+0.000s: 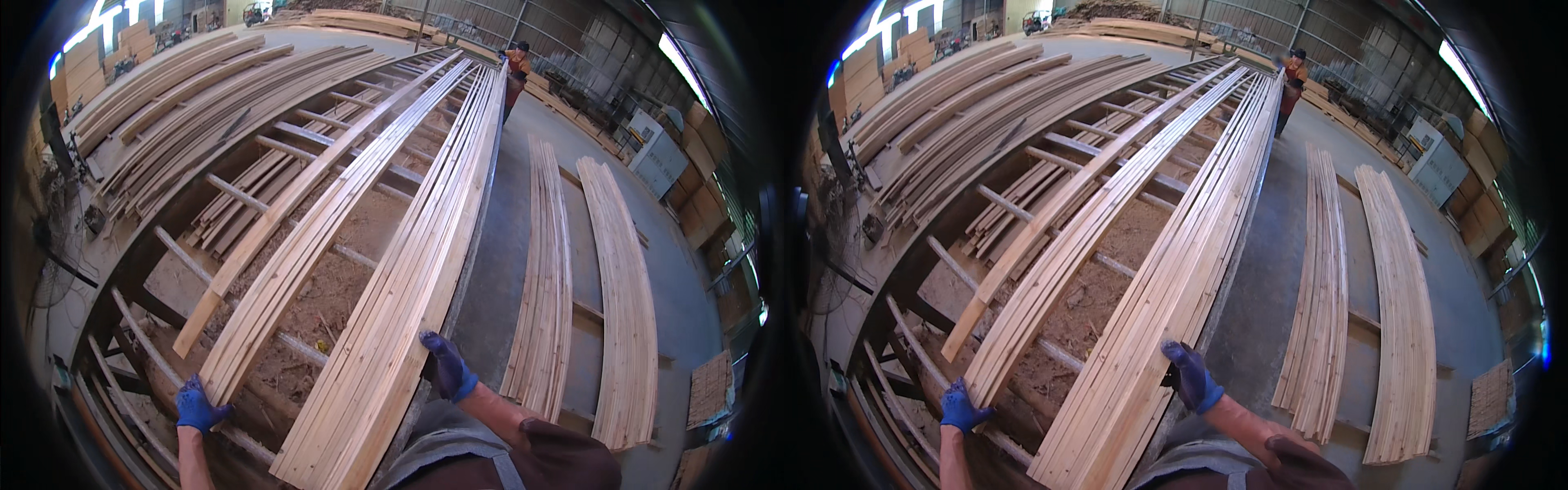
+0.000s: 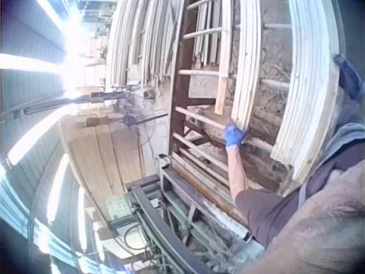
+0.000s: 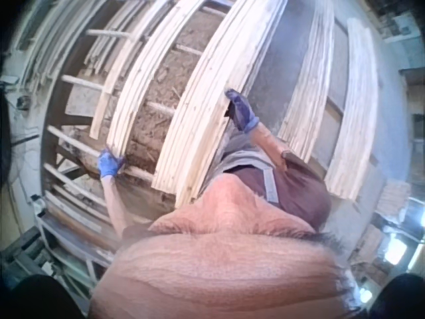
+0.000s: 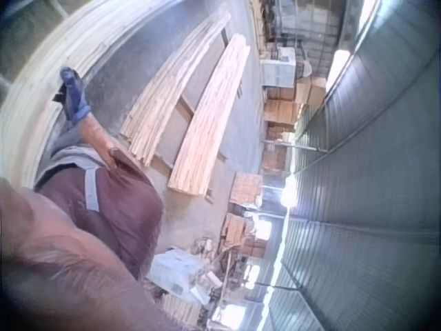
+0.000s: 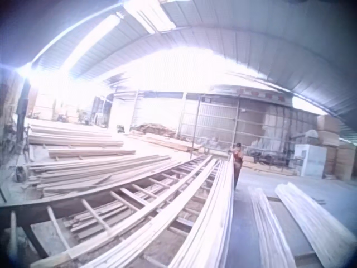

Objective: The person picks up long wooden planks from a pile on the floor and places them onto a metal rack. They repeat this process, stacking the planks one by one to build a neat pile on the rack.

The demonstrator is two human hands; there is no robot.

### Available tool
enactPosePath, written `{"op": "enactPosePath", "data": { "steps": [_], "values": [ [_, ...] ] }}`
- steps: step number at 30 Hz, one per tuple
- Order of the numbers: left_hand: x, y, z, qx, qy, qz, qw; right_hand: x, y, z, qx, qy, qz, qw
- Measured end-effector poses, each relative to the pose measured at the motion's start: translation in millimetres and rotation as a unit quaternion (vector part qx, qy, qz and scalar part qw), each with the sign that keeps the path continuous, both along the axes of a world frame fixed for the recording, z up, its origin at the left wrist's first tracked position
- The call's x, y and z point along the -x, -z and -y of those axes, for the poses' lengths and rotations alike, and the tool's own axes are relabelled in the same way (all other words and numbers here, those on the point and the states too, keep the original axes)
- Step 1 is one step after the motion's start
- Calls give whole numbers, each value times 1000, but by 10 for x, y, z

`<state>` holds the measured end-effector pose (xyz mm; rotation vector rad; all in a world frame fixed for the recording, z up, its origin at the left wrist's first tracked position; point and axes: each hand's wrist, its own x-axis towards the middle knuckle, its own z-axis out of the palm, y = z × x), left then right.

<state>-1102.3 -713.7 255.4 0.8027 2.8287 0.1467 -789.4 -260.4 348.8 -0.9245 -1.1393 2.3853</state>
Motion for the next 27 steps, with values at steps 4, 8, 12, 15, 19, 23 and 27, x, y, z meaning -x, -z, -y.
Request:
{"op": "enactPosePath", "data": {
  "steps": [4,8,12,15,19,23,27],
  "values": [
    [-100,-77,-76,29,-20,-20,999,-213,190,-137,2,1,20,1000],
    [-335,-198,-162,2,18,-173,985,-387,178,-175,-3,14,37,999],
    [-1052,-653,-914,-275,71,158,946,-371,85,-133,-38,39,59,997],
    [-1896,-964,-1544,-389,65,642,658,-341,182,-130,-57,9,71,996],
    [-2249,-1290,-1937,-250,251,513,782,-258,1,1,-70,-30,142,987],
    [-2143,-1197,-1821,-156,130,571,795,-357,154,-34,-59,-49,69,995],
    [-2120,-1566,-1904,-217,167,613,741,-294,1025,-364,160,-50,-87,982]
  ]
}}
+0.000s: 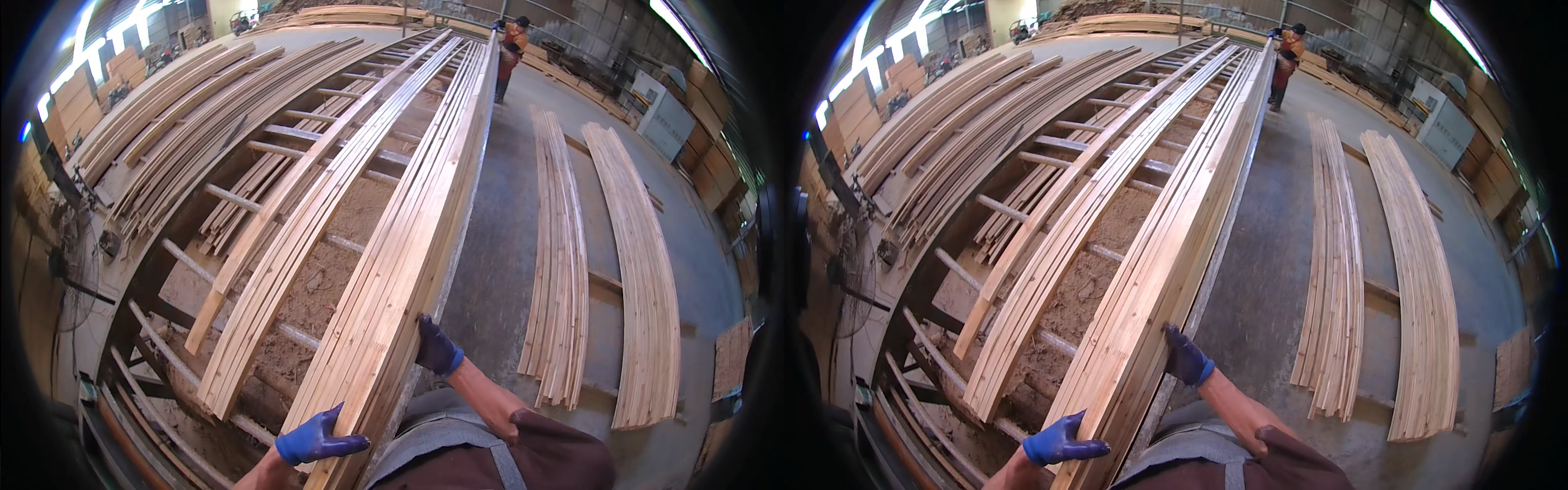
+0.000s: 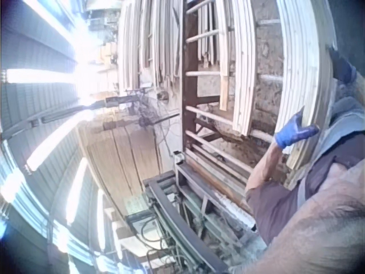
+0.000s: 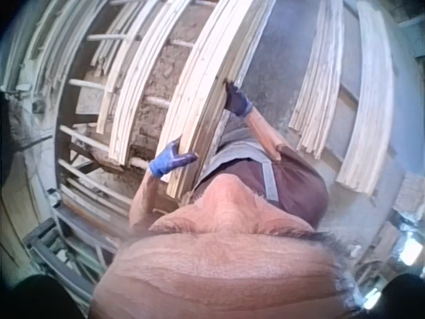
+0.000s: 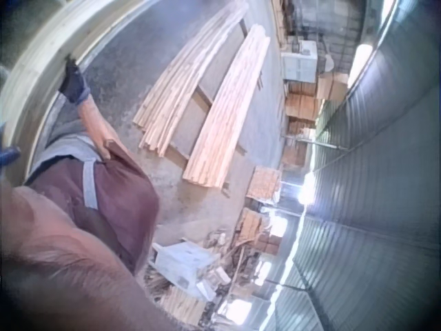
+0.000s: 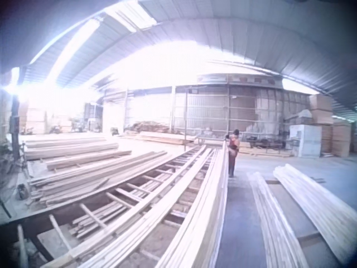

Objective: The person picks up long wooden planks from a pile on the floor and places them onto a metal rack. They repeat this process, stacking the planks one by one to build a neat pile on the rack.

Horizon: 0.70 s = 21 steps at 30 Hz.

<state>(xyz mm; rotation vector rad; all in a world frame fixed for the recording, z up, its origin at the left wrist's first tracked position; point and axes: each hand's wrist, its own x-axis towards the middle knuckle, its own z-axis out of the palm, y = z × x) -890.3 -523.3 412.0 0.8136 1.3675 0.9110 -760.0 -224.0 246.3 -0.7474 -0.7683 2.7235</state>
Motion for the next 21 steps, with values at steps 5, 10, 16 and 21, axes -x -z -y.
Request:
{"op": "enactPosePath", "data": {
  "steps": [5,10,16,21],
  "values": [
    [56,-85,-2,44,-21,81,995,33,63,44,-10,38,-132,990],
    [331,-3,79,39,-64,58,996,363,-607,263,10,67,-92,993],
    [486,-360,-91,78,-93,-492,862,1038,-564,313,168,6,-77,983],
    [1229,-82,-25,150,-187,-266,933,1700,-305,613,146,30,1,989]
  ]
}}
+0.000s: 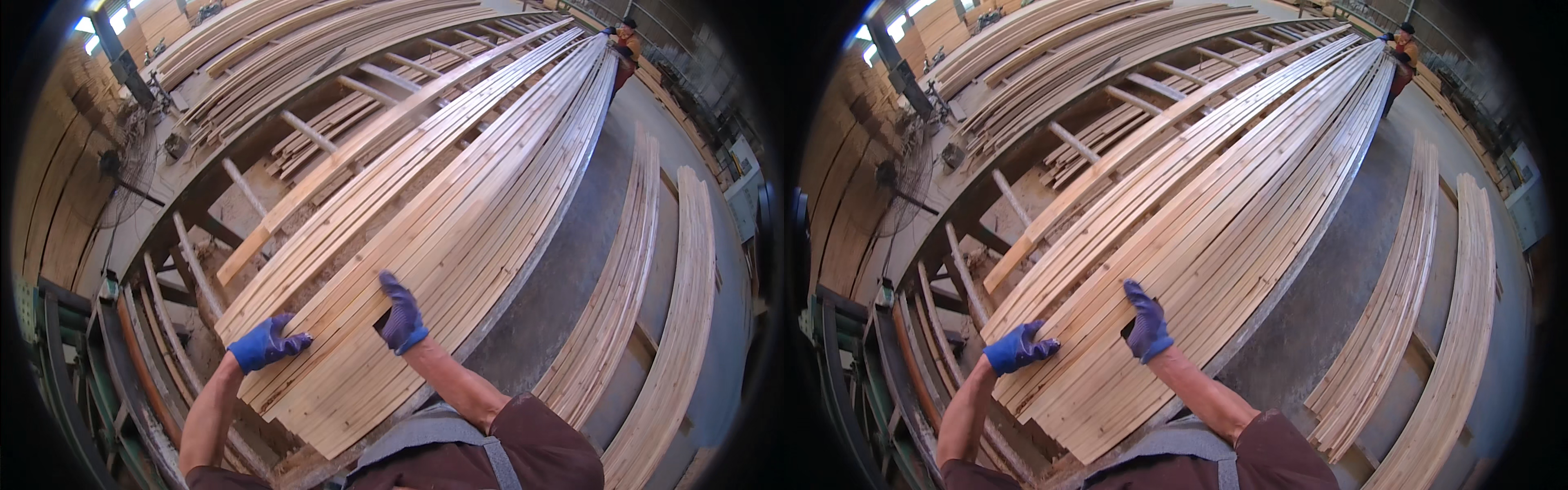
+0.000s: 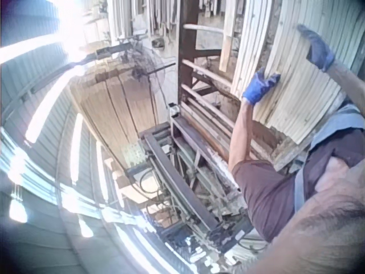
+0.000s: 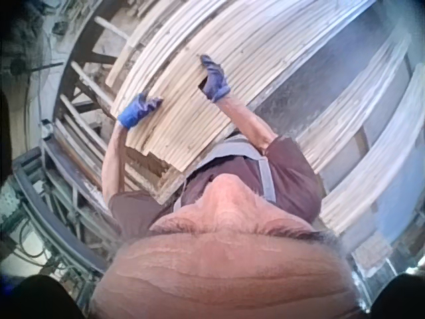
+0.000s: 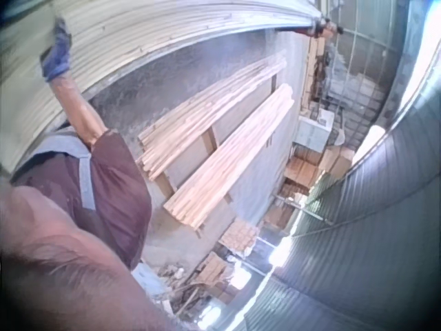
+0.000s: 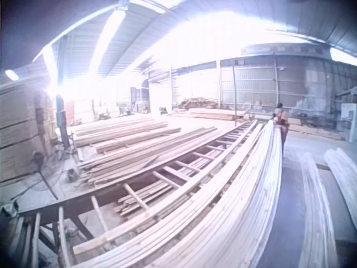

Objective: The person picks up long wooden planks from a pile on the floor and places them onto a metal rack. They repeat this process, stacking the planks one by one to build a neat pile on the rack.

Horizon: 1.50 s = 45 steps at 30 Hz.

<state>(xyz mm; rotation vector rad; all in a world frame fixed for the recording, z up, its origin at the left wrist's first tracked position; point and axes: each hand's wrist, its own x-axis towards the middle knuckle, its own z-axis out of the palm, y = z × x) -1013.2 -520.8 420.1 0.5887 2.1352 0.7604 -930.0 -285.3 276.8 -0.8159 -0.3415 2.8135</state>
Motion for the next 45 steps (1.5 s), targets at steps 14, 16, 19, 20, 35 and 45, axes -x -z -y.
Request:
{"op": "enactPosePath", "data": {
  "steps": [14,16,19,20,35,45],
  "values": [
    [694,1302,242,-1,-49,68,996,766,521,151,-161,-68,210,962],
    [751,1326,303,4,-56,42,998,840,493,179,-164,-91,219,958],
    [832,1356,349,37,-60,-7,998,990,727,224,-140,-98,179,969],
    [865,1336,332,34,-65,-18,997,1050,754,236,-139,-100,180,969],
    [845,1340,270,64,-73,-7,995,891,1012,160,-89,-182,138,969],
    [861,1533,383,61,-62,-88,992,951,544,-105,-60,-372,176,909]
  ]
}}
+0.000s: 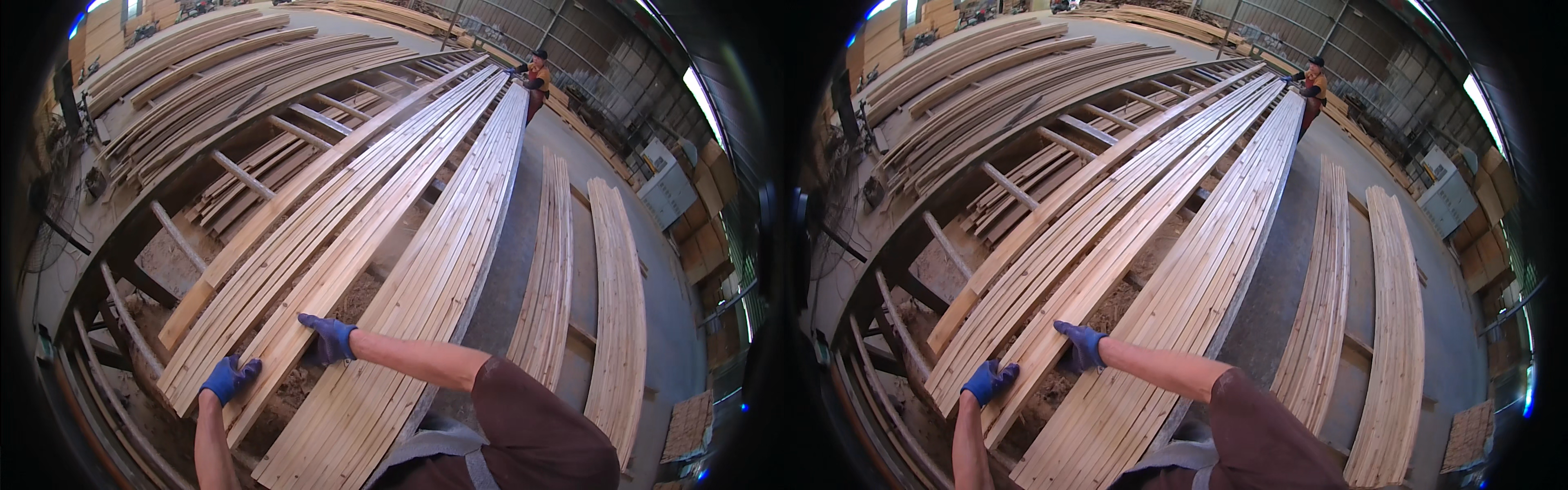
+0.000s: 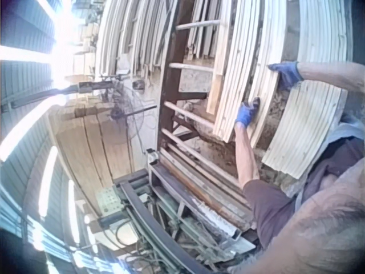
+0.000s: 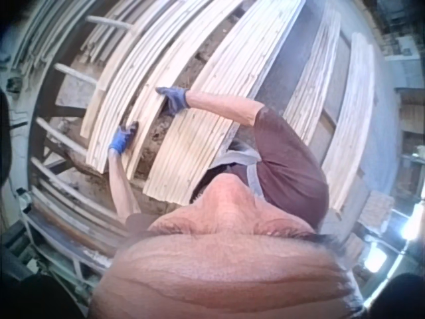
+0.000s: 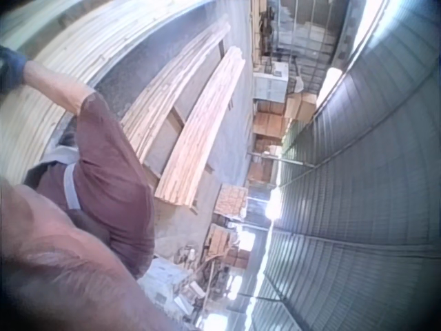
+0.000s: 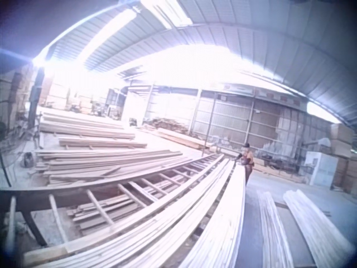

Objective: The person picks up long wooden planks from a pile on the floor and places them onto a metal rack. They repeat this process, stacking the planks one by one to build a neat pile on the rack.

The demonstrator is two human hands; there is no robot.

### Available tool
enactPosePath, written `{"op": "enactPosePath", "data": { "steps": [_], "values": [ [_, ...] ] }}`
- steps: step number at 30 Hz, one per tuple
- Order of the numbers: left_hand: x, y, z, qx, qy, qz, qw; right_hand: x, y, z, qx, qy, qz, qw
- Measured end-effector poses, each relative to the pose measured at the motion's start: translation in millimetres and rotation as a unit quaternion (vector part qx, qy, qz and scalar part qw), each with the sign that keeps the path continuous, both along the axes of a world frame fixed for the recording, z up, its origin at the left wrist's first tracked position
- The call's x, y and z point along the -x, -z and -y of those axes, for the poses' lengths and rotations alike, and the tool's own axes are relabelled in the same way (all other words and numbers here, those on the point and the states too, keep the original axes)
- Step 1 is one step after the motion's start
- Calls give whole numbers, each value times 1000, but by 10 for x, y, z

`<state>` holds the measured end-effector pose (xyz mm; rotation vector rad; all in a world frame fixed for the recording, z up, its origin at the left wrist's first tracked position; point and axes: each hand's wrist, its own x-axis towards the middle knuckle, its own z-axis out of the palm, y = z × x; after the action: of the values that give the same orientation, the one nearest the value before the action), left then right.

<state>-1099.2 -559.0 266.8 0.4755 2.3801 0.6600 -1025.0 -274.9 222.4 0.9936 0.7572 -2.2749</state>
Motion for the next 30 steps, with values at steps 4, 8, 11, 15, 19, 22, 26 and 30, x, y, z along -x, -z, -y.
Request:
{"op": "enactPosePath", "data": {
  "steps": [4,8,11,15,19,22,26,30],
  "values": [
    [12,125,43,-13,1,-13,1000,3,-307,-268,-73,-203,17,976],
    [-130,148,70,-29,6,20,999,-97,-369,-374,-193,-337,-47,920],
    [-272,230,34,-15,22,2,1000,-331,-385,-317,-224,-241,10,944],
    [-218,-19,32,-38,18,38,998,-301,-512,-191,-315,-285,18,905],
    [-216,10,78,-55,-10,-25,998,-271,-553,-194,-328,-332,-2,884],
    [-476,-191,-36,-37,-8,-122,992,-331,-489,-262,-330,-315,-5,890],
    [-829,144,51,-56,-3,-308,950,-423,-558,-269,-323,-264,-26,909],
    [-1024,254,-132,-45,-59,-381,921,-662,-648,-289,-332,-247,-135,900]
  ]
}}
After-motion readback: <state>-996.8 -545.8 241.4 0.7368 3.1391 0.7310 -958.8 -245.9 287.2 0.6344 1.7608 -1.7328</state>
